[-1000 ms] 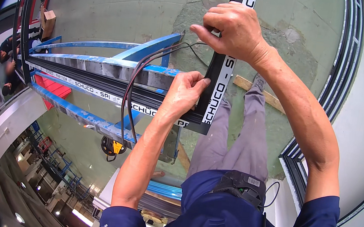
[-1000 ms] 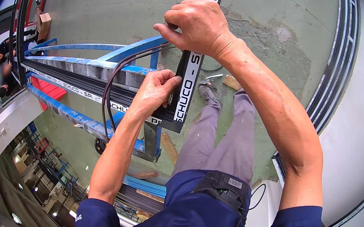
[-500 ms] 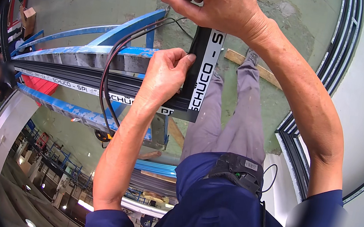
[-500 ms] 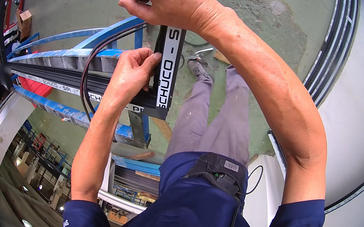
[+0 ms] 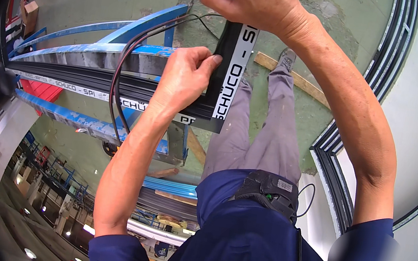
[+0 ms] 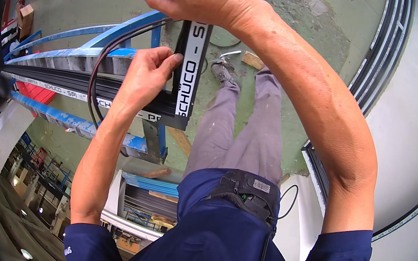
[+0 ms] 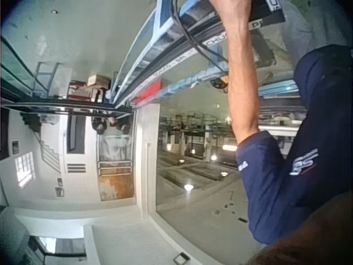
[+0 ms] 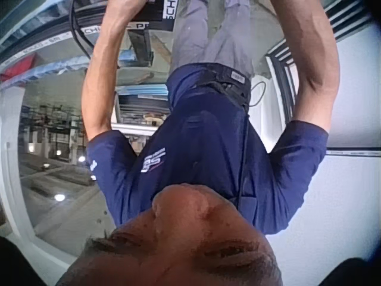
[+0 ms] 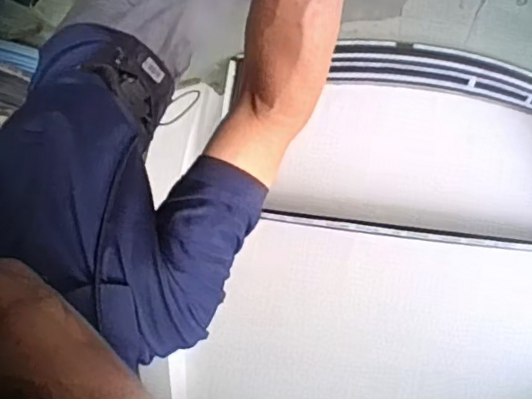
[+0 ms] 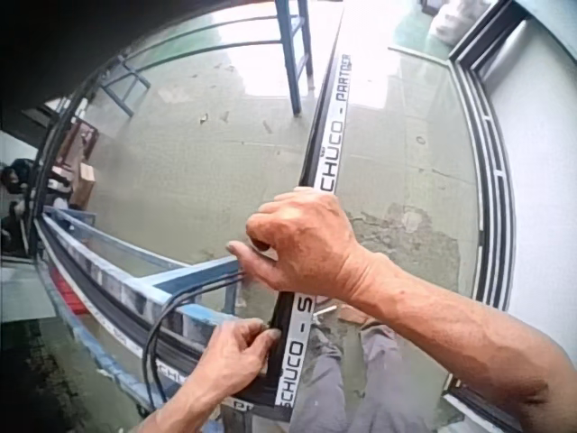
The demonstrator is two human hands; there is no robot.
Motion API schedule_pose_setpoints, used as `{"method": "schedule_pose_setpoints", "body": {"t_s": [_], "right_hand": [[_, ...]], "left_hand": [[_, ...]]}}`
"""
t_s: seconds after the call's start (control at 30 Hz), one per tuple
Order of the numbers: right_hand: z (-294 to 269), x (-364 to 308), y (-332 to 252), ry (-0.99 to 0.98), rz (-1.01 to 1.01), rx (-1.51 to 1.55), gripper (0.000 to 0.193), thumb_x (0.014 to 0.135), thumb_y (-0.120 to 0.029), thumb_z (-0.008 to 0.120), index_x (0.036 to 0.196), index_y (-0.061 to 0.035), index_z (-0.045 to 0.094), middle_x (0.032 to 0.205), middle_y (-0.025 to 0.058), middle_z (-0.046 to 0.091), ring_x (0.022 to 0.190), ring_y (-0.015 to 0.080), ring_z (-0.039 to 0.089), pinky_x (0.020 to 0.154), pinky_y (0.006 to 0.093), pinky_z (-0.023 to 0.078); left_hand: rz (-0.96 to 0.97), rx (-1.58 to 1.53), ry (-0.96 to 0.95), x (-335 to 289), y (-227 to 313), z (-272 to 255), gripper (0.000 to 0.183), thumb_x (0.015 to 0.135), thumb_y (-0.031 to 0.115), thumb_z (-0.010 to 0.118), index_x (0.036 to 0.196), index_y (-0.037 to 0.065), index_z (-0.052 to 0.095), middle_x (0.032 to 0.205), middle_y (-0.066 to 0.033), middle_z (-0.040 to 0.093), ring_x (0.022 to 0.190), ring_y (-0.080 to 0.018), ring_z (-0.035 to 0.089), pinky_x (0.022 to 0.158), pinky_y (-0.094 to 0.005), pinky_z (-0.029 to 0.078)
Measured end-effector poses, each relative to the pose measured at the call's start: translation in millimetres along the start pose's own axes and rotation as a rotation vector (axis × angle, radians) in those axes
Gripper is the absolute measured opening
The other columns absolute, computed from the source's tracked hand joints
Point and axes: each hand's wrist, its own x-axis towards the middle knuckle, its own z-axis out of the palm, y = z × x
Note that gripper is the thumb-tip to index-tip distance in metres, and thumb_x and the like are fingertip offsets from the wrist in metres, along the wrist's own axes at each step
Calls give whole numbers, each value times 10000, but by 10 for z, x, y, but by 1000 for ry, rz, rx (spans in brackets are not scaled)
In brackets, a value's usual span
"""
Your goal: Manually assemble parts of a metal frame, including fitting rubber seals and using a tool to cut and secure components.
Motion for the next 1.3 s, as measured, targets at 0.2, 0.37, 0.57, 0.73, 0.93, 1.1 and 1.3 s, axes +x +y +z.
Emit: {"method": "schedule_pose_setpoints", "body": {"t_s": [0.2, 0.37, 0.57, 0.73, 0.93, 1.1, 1.3], "right_hand": [[19, -4, 60, -18, 20, 43, 366, 845, -261, 741, 579, -63, 586, 578, 110, 576, 562, 311, 603, 568, 420, 482], [34, -1, 53, -3, 30, 27, 371, 858, -261, 720, 573, -54, 603, 556, 112, 574, 520, 288, 592, 540, 408, 490], [-33, 12, 28, -62, 69, -14, 403, 896, -283, 674, 573, -43, 639, 493, 120, 552, 430, 255, 549, 507, 384, 494], [-49, -12, 5, -95, 100, -4, 399, 898, -273, 664, 572, -44, 647, 485, 119, 543, 414, 240, 528, 494, 381, 483], [-64, -2, 15, -117, 96, -10, 399, 903, -271, 656, 574, -44, 651, 485, 114, 547, 409, 237, 524, 491, 377, 486], [-30, 13, 5, -121, 108, -26, 402, 902, -281, 659, 578, -43, 652, 487, 113, 552, 416, 239, 539, 499, 377, 492], [-7, -5, 5, -99, 90, -57, 402, 898, -299, 666, 589, -41, 662, 493, 113, 563, 421, 244, 553, 497, 377, 492]], "left_hand": [[310, 494, 106, -196, -6, 24, 228, 979, 165, 627, 847, -16, 580, 691, -216, 586, 653, -402, 611, 630, -488, 451], [389, 642, 155, -294, -86, 102, 230, 981, 156, 619, 799, 30, 553, 652, -208, 604, 680, -446, 642, 592, -513, 490], [421, 648, 139, -292, -162, 57, 256, 981, 182, 644, 785, 43, 557, 613, -179, 586, 632, -412, 628, 553, -495, 462], [446, 615, 89, -277, -201, 22, 270, 966, 180, 666, 760, 45, 554, 607, -172, 572, 615, -403, 609, 550, -488, 450], [445, 598, 65, -301, -216, 18, 260, 957, 168, 668, 758, 45, 555, 619, -171, 576, 629, -401, 613, 555, -487, 451], [447, 607, 52, -325, -245, -6, 268, 963, 171, 662, 755, 48, 546, 638, -167, 587, 641, -407, 614, 558, -492, 452], [406, 448, -51, -288, -319, -174, 150, 971, 141, 657, 896, 11, 657, 749, -189, 663, 701, -364, 671, 629, -433, 515]]}}
